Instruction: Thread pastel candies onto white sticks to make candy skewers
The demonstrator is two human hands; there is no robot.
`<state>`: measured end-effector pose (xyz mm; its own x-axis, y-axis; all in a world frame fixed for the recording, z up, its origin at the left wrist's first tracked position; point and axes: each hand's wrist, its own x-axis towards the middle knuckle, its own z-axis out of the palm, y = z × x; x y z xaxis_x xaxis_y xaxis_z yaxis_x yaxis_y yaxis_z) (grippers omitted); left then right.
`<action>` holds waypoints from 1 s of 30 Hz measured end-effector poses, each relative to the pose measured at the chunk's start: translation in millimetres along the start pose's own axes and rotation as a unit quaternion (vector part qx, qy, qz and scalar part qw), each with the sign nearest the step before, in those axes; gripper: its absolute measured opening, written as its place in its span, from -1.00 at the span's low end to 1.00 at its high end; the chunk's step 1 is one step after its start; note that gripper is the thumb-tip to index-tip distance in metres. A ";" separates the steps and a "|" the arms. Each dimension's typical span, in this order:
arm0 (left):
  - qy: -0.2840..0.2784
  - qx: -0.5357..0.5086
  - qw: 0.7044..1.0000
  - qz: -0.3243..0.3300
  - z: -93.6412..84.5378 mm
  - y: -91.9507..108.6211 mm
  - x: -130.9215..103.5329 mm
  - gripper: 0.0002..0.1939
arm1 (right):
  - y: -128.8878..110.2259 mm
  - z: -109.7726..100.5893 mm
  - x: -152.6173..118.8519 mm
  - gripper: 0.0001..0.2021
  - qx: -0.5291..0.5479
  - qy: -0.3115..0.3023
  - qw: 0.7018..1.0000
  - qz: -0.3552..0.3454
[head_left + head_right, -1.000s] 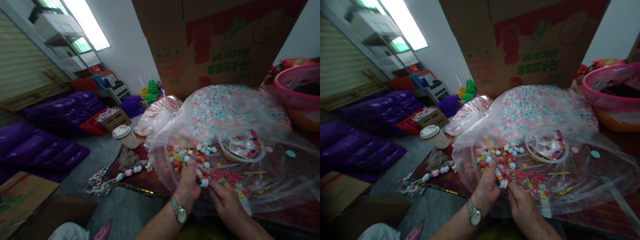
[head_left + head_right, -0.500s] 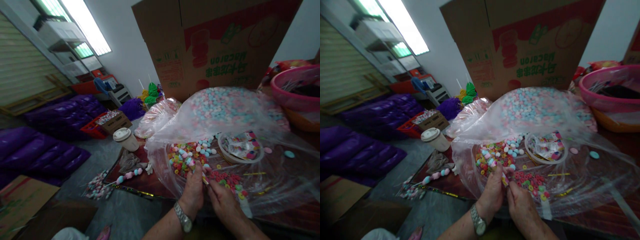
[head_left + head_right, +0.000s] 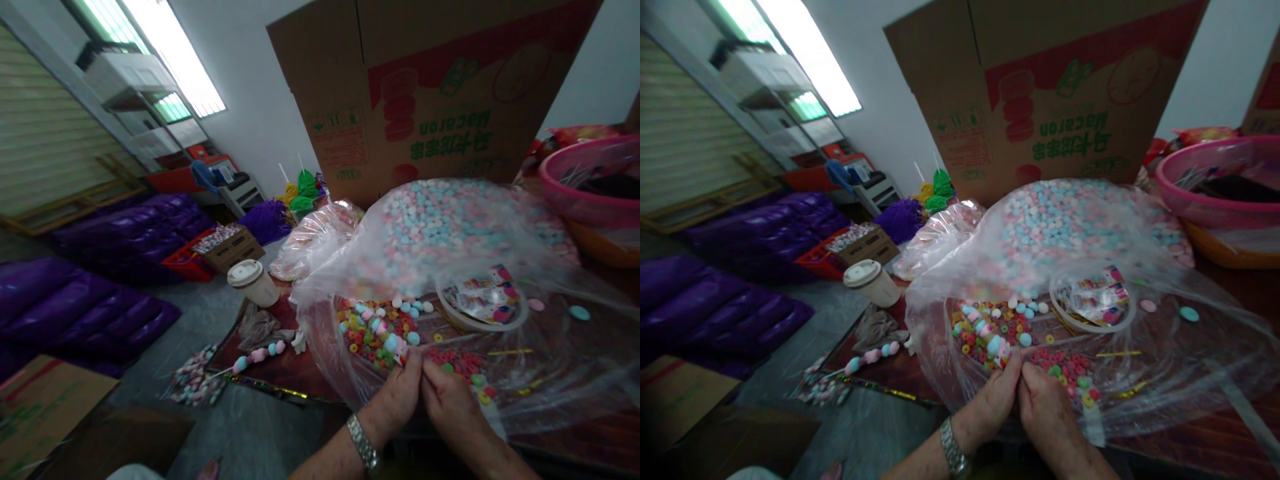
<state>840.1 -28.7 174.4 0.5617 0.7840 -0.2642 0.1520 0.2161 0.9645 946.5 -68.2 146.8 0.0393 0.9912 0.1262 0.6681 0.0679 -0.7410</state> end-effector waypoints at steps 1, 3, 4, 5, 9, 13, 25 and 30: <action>-0.029 0.060 0.998 0.004 -4.5 5.6 -6.7 -0.50 | 4.5 -2.9 2.0 -0.70 0.010 0.001 1.000 0.001; -0.078 0.208 0.974 0.037 -18.0 21.6 -21.2 -0.62 | 13.9 -13.0 6.2 -0.68 0.006 -0.010 1.000 -0.003; -0.079 0.287 0.952 0.068 -26.6 31.1 -27.3 -0.68 | 17.9 -19.9 8.1 -0.68 -0.007 -0.026 1.000 -0.012; -0.049 0.365 0.924 0.105 -35.8 40.7 -31.6 -0.70 | 20.6 -27.4 9.6 -0.68 -0.025 -0.047 0.998 -0.027; 0.108 0.601 0.755 0.239 -65.0 62.3 -27.1 -0.55 | 17.7 -54.6 12.7 -0.68 -0.105 -0.107 0.982 -0.117; -0.049 0.570 0.789 0.226 -64.5 46.5 -12.3 -0.68 | 6.4 -67.0 15.9 -0.74 -0.156 -0.108 0.963 -0.190; 0.046 0.059 0.995 0.066 -25.2 13.1 3.3 -0.65 | 10.0 -58.9 28.9 -0.68 0.140 -0.036 0.989 -0.022; 0.088 -0.027 0.996 -0.015 -19.4 9.9 3.1 -0.65 | 7.4 -30.0 18.5 -0.71 0.208 -0.046 0.977 -0.005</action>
<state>827.5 -12.8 183.1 0.4055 0.8656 -0.2938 0.1207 0.2678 0.9559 974.4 -52.8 163.5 -0.0452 0.9950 0.0896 0.3083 0.0992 -0.9461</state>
